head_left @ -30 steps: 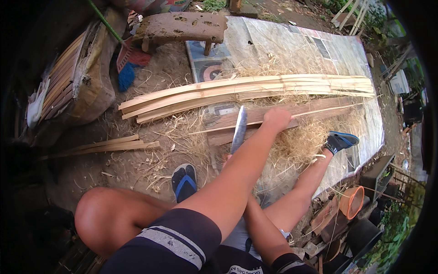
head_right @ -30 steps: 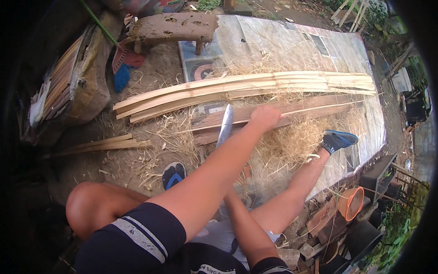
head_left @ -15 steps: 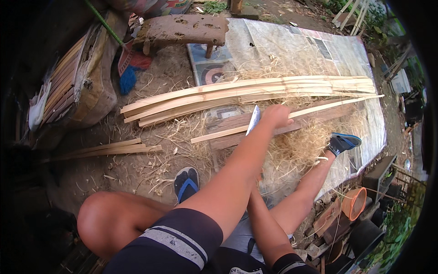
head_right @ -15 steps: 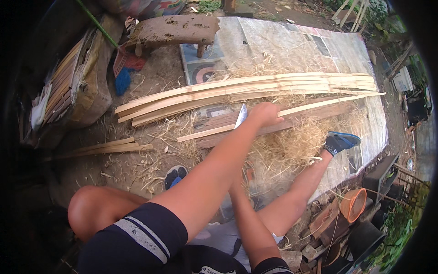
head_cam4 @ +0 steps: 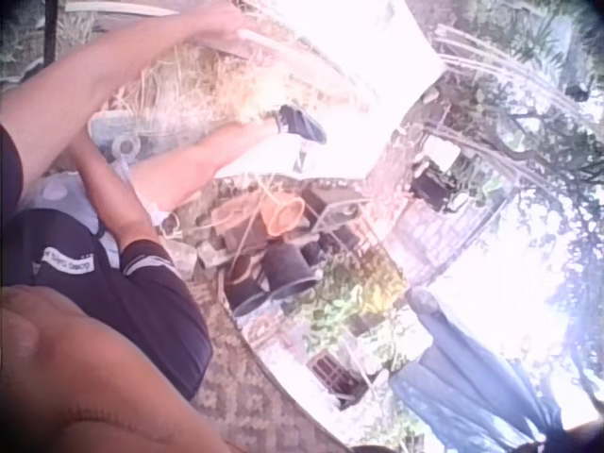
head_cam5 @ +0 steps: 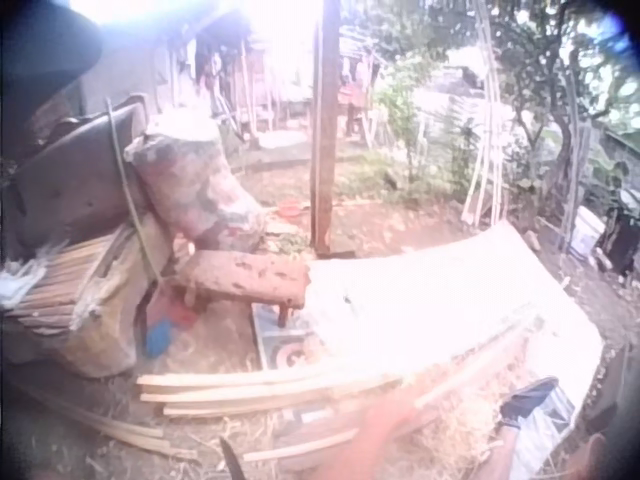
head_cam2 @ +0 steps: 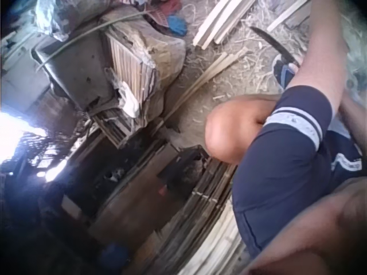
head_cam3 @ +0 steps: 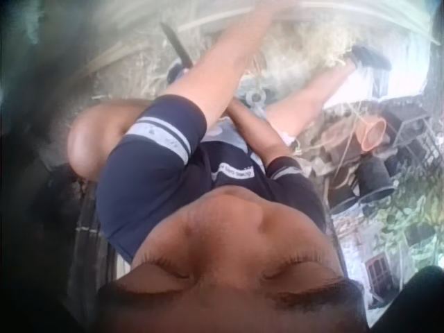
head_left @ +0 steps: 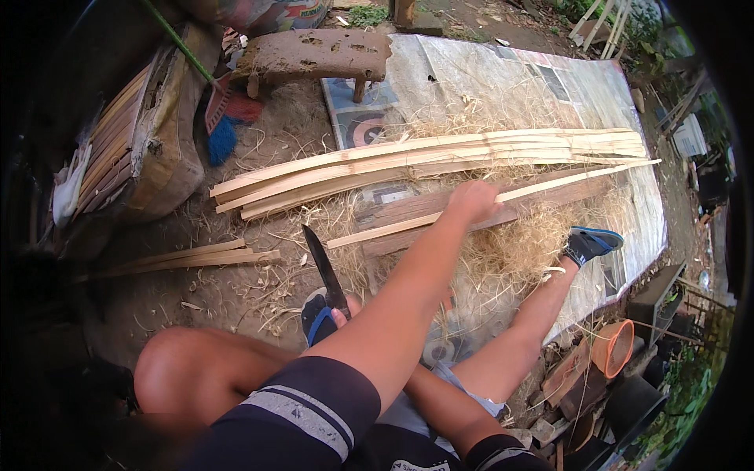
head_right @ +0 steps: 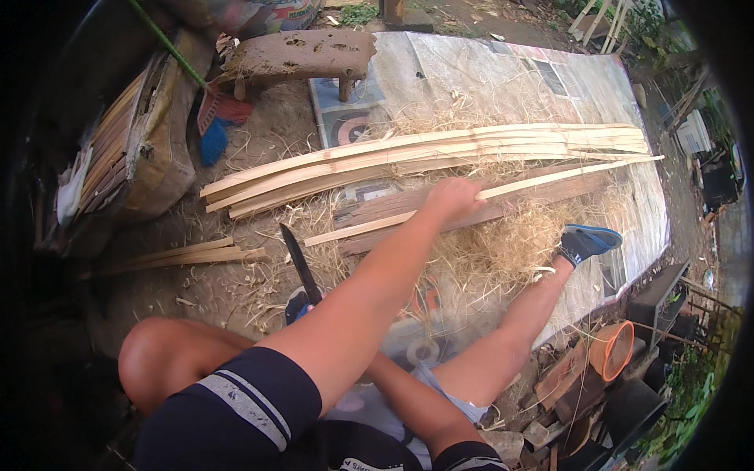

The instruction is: The person sits on the ground and uses a knife to shave thin strips of bamboo, repeatedly scraping along the length of each strip to thin it. The person handles the strips one at a time, placing finished pieces aside on a plastic sheet.

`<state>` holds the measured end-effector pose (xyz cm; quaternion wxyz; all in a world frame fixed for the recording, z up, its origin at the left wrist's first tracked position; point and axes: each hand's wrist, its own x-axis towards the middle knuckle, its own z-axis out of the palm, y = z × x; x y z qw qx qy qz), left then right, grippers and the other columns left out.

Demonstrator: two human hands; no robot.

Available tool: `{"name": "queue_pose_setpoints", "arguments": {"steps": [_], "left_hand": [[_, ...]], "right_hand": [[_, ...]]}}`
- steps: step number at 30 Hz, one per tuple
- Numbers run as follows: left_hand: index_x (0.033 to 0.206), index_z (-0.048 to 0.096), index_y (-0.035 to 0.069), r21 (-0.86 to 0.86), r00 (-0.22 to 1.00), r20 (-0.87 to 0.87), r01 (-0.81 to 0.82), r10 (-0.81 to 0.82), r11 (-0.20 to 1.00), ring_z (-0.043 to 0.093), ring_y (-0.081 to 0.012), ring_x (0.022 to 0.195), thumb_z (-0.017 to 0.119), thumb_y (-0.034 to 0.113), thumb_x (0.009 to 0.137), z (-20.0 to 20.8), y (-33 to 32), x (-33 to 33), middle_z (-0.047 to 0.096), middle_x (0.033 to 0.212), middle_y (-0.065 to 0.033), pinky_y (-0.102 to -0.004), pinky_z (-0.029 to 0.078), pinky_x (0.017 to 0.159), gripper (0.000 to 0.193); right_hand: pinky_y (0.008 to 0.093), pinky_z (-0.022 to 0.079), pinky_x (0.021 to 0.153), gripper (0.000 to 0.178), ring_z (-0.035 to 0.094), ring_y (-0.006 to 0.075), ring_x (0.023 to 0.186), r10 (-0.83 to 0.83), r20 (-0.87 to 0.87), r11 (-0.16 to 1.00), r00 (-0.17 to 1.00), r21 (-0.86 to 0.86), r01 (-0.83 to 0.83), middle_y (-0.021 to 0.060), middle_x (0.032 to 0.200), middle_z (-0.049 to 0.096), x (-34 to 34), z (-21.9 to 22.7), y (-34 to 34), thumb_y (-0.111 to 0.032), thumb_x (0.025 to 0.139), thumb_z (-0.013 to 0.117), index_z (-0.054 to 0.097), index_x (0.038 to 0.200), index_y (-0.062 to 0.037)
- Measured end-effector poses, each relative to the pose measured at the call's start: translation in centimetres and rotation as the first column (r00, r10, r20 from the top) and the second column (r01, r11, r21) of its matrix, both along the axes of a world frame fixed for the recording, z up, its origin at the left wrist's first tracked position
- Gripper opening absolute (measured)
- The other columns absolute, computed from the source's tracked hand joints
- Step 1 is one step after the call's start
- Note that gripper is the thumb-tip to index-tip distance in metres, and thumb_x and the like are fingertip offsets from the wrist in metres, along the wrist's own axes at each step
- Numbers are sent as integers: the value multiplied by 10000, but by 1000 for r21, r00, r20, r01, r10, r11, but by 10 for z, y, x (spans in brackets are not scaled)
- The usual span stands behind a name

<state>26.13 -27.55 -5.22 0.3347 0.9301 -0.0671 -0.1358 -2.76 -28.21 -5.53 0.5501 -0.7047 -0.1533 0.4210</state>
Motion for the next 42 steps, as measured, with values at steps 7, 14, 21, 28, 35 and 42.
{"name": "queue_pose_setpoints", "arguments": {"steps": [7, 14, 21, 28, 35, 42], "left_hand": [[1291, 663, 106, 528, 911, 173, 236, -375, 816, 667, -305, 1085, 596, 500, 989, 31, 56, 9, 684, 1123, -112, -460, 567, 896, 502], [1029, 741, 108, 537, 904, -336, 413, -263, 735, 698, -332, 990, 562, 497, 987, 115, 209, -93, 733, 984, -152, -483, 556, 814, 431], [1013, 632, 88, -440, 668, -742, -425, -54, 791, 601, -171, 759, 464, 392, 1101, -36, 256, -240, 605, 803, -15, -367, 522, 739, 357], [882, 524, 131, -634, 742, -666, -511, -75, 580, 432, -92, 632, 461, 365, 1114, -48, 244, -257, 417, 692, 56, -280, 415, 606, 336], [851, 515, 116, -647, 790, -611, -463, -49, 606, 452, -100, 642, 477, 353, 1106, -52, 250, -252, 437, 704, 37, -282, 434, 618, 351], [847, 523, 111, -638, 779, -625, -473, -51, 607, 444, -106, 644, 496, 351, 1098, -55, 260, -261, 449, 727, 29, -314, 451, 634, 348]], "right_hand": [[465, 549, 859, 471, 664, 360, 1049, 145, 534, 865, 833, -478, 156, 211, 1146, 661, 65, 11, -49, -272, 862, 709, 602, 1263, -49], [516, 550, 749, 478, 680, 408, 881, 184, 711, 543, 679, -649, 533, 203, 949, 677, 130, 5, -159, -346, 950, 666, 521, 1303, -57], [571, 541, 739, 465, 693, 476, 803, 38, 630, 646, 775, -607, 462, 284, 953, 689, 100, -24, -101, -447, 1025, 550, 520, 1280, -59], [560, 562, 738, 470, 701, 445, 769, 116, 693, 726, 712, -549, 415, 208, 942, 715, 76, -15, -81, -513, 1028, 520, 558, 1280, -119], [559, 558, 716, 456, 709, 449, 826, 159, 670, 708, 726, -589, 389, 216, 966, 726, 78, -6, -89, -484, 1009, 566, 569, 1287, -122], [506, 568, 680, 414, 713, 401, 772, 85, 783, 732, 616, -468, 495, 170, 895, 719, 96, -17, -103, -494, 1008, 571, 603, 1192, -124]]}}
